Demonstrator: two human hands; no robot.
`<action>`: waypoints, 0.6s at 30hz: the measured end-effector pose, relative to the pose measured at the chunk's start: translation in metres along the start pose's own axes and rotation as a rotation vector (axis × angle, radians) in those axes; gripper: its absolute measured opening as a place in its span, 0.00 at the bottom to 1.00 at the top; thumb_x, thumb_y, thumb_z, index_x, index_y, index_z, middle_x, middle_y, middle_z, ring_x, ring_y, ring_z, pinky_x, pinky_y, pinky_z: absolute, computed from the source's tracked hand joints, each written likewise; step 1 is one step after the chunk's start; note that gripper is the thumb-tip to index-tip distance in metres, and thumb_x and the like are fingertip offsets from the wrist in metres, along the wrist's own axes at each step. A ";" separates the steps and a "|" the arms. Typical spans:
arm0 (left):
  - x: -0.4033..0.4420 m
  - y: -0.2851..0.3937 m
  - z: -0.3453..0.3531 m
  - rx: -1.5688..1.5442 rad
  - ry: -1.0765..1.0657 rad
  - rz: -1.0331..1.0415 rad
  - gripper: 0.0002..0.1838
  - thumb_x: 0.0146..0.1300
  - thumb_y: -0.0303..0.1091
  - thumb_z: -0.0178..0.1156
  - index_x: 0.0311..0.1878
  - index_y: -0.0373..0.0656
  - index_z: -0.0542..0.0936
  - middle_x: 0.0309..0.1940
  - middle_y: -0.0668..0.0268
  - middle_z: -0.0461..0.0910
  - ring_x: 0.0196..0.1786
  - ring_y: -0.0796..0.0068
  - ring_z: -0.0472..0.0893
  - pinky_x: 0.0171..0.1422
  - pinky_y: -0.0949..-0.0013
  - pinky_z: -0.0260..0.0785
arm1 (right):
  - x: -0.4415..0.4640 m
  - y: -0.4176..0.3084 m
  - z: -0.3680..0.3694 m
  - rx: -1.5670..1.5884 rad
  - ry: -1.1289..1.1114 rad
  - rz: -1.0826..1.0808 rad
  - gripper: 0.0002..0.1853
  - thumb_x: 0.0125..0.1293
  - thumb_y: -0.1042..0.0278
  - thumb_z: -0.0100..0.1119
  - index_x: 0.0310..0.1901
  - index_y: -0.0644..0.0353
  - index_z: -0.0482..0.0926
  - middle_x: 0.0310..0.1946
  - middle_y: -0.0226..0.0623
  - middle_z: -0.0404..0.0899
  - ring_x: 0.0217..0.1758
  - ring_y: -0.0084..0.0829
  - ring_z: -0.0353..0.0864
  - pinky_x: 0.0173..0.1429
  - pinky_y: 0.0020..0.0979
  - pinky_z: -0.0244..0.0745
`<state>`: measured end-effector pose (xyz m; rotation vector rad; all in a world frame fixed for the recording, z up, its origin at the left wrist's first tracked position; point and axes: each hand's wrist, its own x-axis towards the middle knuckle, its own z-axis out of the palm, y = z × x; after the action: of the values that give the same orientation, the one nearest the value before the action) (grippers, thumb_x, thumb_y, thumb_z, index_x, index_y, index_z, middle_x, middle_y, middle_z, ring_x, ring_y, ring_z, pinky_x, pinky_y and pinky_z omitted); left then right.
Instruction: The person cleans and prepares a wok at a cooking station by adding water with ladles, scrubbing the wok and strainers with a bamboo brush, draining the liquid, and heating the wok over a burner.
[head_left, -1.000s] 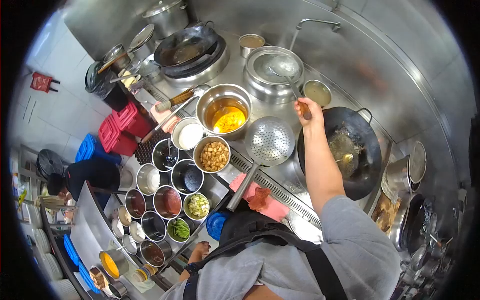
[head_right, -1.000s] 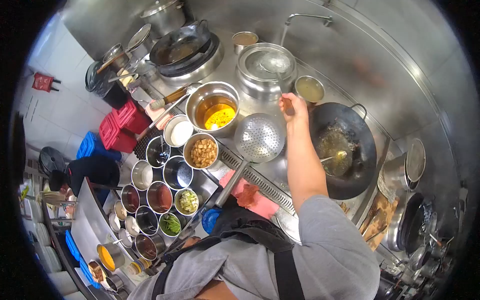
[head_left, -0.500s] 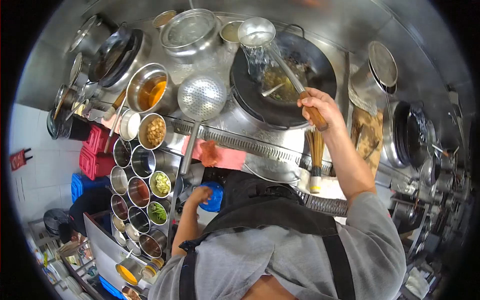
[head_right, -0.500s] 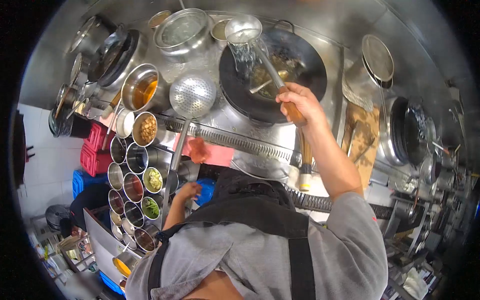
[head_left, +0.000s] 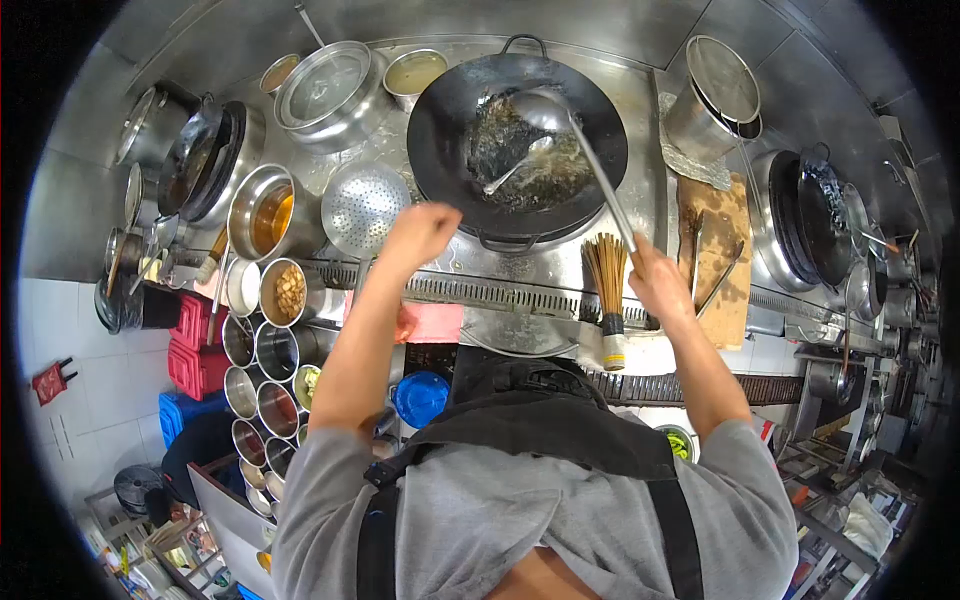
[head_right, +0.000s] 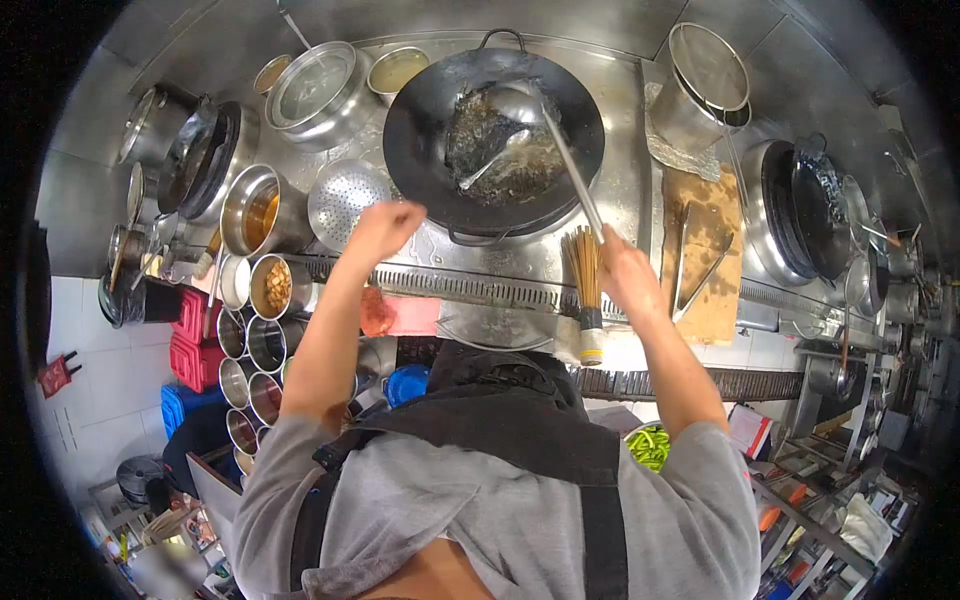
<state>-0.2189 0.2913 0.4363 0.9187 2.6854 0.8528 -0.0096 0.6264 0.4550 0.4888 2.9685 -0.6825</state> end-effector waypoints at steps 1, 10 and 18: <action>0.032 -0.002 0.013 0.064 0.093 0.126 0.11 0.63 0.39 0.58 0.40 0.47 0.86 0.37 0.51 0.83 0.41 0.53 0.84 0.48 0.55 0.74 | -0.009 -0.005 0.003 0.054 -0.034 0.029 0.33 0.57 0.70 0.57 0.67 0.59 0.66 0.39 0.59 0.81 0.42 0.55 0.83 0.47 0.49 0.76; 0.152 -0.017 0.092 0.569 -0.282 -0.214 0.15 0.62 0.33 0.54 0.49 0.44 0.85 0.52 0.57 0.82 0.55 0.55 0.81 0.60 0.57 0.74 | -0.052 -0.033 0.022 0.376 -0.124 0.163 0.32 0.57 0.69 0.60 0.65 0.65 0.68 0.39 0.60 0.80 0.46 0.56 0.81 0.52 0.46 0.75; 0.137 -0.018 0.076 0.572 -0.331 -0.162 0.14 0.58 0.32 0.57 0.45 0.39 0.84 0.46 0.47 0.83 0.52 0.49 0.83 0.57 0.55 0.76 | -0.072 0.000 0.028 0.280 -0.062 -0.030 0.31 0.58 0.73 0.58 0.66 0.60 0.66 0.41 0.57 0.80 0.42 0.56 0.81 0.46 0.50 0.77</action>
<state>-0.3113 0.3983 0.3660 0.8281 2.6800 -0.1149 0.0578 0.5930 0.4390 0.4291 2.8405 -1.1030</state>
